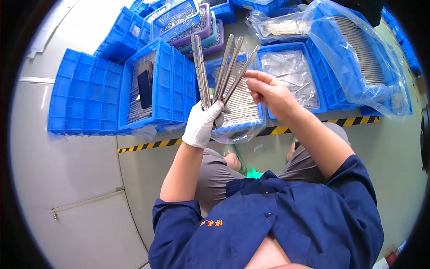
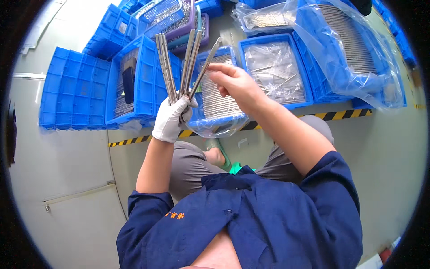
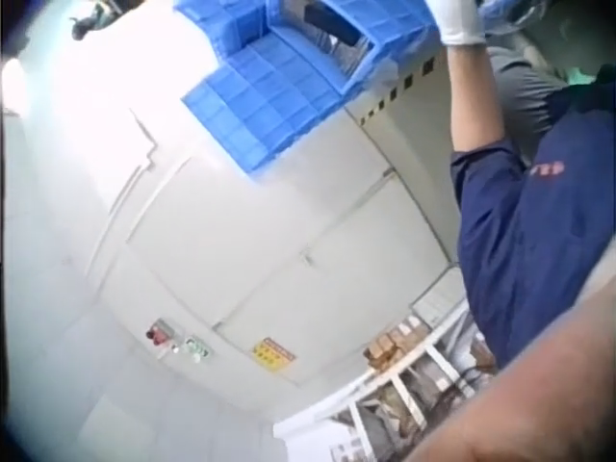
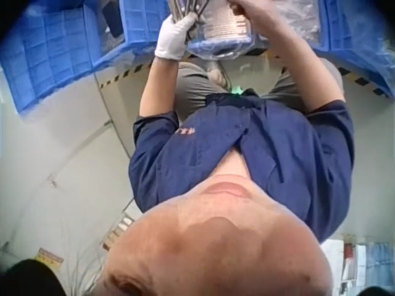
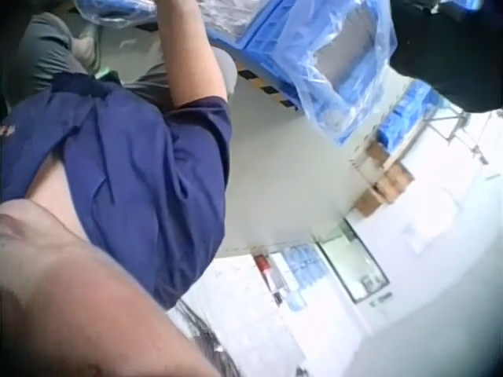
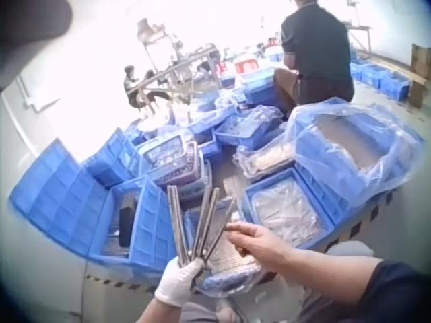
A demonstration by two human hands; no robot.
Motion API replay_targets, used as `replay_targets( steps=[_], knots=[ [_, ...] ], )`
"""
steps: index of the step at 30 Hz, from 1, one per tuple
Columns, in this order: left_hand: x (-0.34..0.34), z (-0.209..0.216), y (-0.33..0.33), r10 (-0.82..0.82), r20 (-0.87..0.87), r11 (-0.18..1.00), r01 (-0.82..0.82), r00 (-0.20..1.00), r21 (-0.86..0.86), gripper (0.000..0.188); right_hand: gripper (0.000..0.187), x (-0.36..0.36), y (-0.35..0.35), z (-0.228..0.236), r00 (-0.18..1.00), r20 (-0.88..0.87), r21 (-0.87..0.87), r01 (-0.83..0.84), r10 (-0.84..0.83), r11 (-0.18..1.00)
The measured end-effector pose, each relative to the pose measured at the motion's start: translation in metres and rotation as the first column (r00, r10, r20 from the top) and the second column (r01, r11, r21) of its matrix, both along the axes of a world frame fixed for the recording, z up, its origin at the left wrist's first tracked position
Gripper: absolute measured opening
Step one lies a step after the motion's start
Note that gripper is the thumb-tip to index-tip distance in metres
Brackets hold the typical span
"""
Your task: The recorder is sorting and inspecting metal rods and small circular metal components in a warehouse setting.
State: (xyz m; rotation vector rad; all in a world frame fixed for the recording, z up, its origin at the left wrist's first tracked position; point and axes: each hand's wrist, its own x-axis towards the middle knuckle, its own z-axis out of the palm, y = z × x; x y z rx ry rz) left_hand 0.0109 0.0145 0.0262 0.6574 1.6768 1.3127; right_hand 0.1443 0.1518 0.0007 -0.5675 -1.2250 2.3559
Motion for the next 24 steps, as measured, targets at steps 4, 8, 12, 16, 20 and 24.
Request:
replay_targets(
  steps=[4,8,12,16,20,24],
  knots=[
    [-0.006,-0.022,-0.012,0.033,0.031,0.999,-0.032,0.999,-0.015,0.019,0.030,-0.019,0.002,-0.006,0.999,-0.048,0.029,0.012,-0.010,1.000],
    [-0.015,-0.026,-0.021,-0.079,0.001,0.992,0.078,0.997,-0.094,0.018,0.021,-0.034,0.004,-0.016,0.999,0.034,0.014,0.029,-0.030,0.999],
    [-0.016,-0.030,-0.017,-0.067,0.034,0.992,0.071,0.997,-0.108,0.018,0.013,-0.039,0.008,-0.025,0.996,0.000,0.033,0.091,-0.091,0.995],
    [-0.020,-0.043,-0.018,-0.006,0.146,0.998,0.015,0.989,-0.061,0.016,0.013,-0.032,0.034,-0.013,0.983,-0.078,0.038,0.171,-0.167,0.985],
    [-0.021,-0.035,-0.017,-0.048,0.143,0.995,0.060,0.988,-0.079,0.019,0.012,-0.021,0.069,-0.007,0.867,-0.264,0.088,0.458,-0.422,0.885],
    [-0.015,-0.033,-0.008,-0.033,0.237,0.997,0.048,0.971,-0.055,0.020,0.010,0.037,0.150,-0.014,0.691,-0.175,0.019,0.715,-0.702,0.699]
  ],
)
